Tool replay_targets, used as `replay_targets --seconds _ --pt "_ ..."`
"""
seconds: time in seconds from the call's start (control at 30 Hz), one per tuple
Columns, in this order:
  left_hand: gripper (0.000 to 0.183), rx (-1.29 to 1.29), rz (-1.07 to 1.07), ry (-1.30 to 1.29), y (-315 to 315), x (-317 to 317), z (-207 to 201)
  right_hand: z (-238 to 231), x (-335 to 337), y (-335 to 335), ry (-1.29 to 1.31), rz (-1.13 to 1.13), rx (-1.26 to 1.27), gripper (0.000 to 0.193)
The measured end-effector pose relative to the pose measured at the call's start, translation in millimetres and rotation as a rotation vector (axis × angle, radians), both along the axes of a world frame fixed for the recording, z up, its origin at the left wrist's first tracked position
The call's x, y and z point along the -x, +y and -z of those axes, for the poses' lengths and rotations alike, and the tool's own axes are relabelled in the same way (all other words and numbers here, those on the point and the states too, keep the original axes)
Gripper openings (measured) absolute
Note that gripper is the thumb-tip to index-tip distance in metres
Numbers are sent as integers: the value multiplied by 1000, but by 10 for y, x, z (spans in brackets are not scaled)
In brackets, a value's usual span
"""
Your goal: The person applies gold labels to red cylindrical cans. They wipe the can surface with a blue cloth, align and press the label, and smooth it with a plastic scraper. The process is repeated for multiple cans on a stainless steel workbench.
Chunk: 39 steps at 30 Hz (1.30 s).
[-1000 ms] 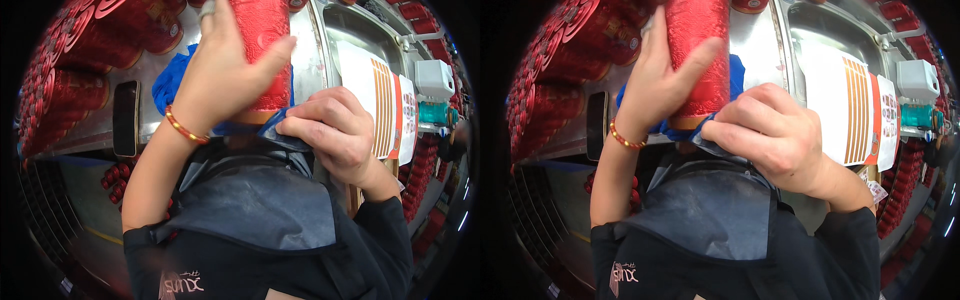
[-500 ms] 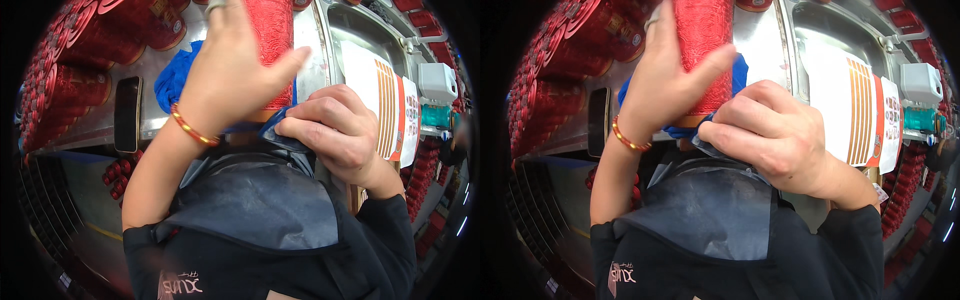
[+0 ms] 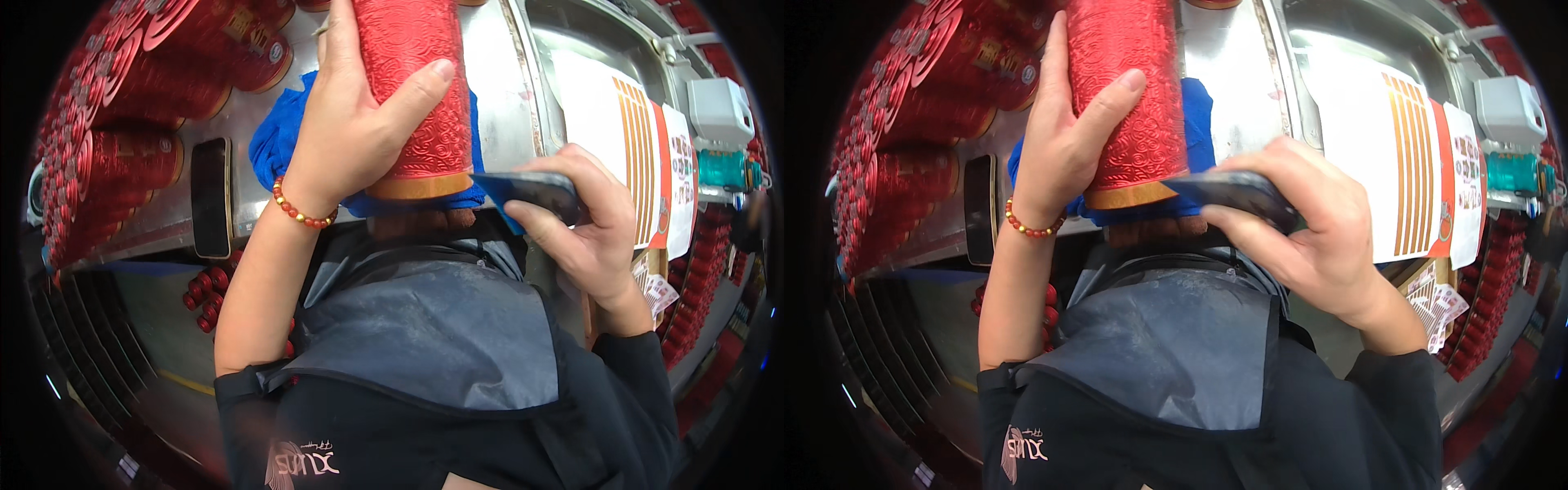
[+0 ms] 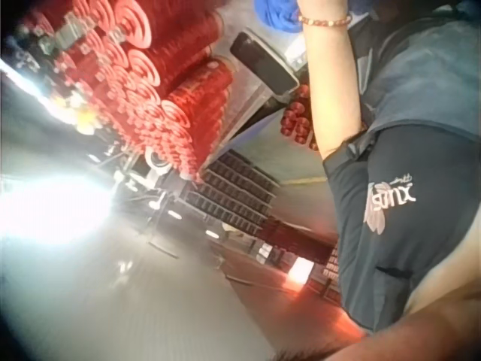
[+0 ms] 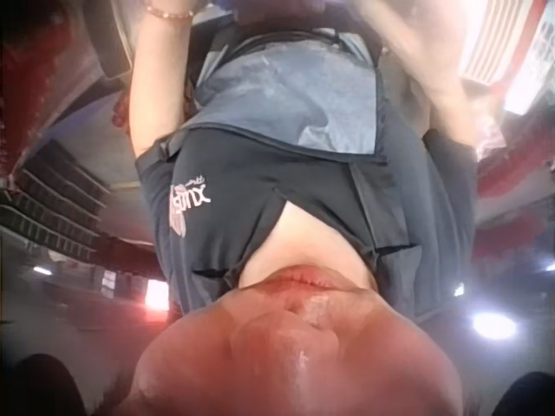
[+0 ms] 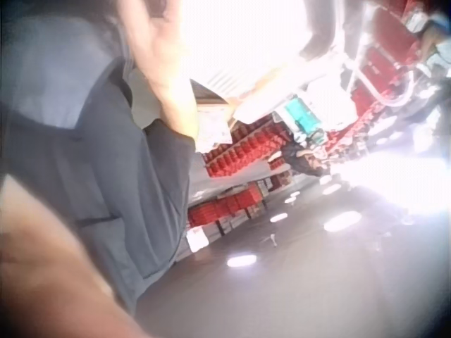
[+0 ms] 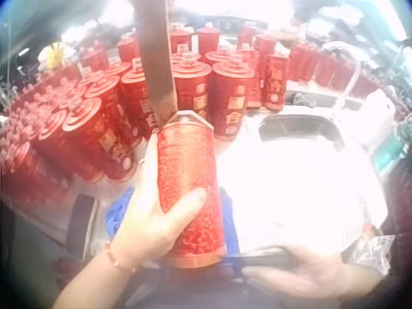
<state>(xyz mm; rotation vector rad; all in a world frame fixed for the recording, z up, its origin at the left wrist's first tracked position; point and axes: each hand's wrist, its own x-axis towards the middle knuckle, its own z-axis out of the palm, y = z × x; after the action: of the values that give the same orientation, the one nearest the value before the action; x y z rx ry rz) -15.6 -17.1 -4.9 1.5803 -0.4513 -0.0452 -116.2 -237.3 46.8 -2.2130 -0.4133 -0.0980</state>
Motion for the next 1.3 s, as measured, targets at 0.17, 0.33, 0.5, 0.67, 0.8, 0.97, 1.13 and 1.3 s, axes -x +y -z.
replay_targets --seconds 0.17,0.33,0.5,0.67,0.8,0.97,1.13,1.3 --pt "87 -99 -48 -60 11 -33 104 164 53 341 87 104 -184 20" --pt "98 9 0 85 35 -12 132 372 96 253 40 180 -158 19" --pt "84 222 52 277 94 54 161 500 233 186 126 326 -237 18" --pt "105 -629 -212 -344 -164 125 -189 327 107 368 -23 206 -267 24" --pt "89 -323 -113 -34 -65 110 -104 386 148 407 114 248 -389 22" --pt "88 317 62 321 55 85 121 468 249 410 182 300 -449 20" --pt "84 249 63 284 124 47 149 524 325 141 300 396 -382 14" --pt "84 -118 -117 203 14 231 -170 324 122 193 2 212 -409 26"
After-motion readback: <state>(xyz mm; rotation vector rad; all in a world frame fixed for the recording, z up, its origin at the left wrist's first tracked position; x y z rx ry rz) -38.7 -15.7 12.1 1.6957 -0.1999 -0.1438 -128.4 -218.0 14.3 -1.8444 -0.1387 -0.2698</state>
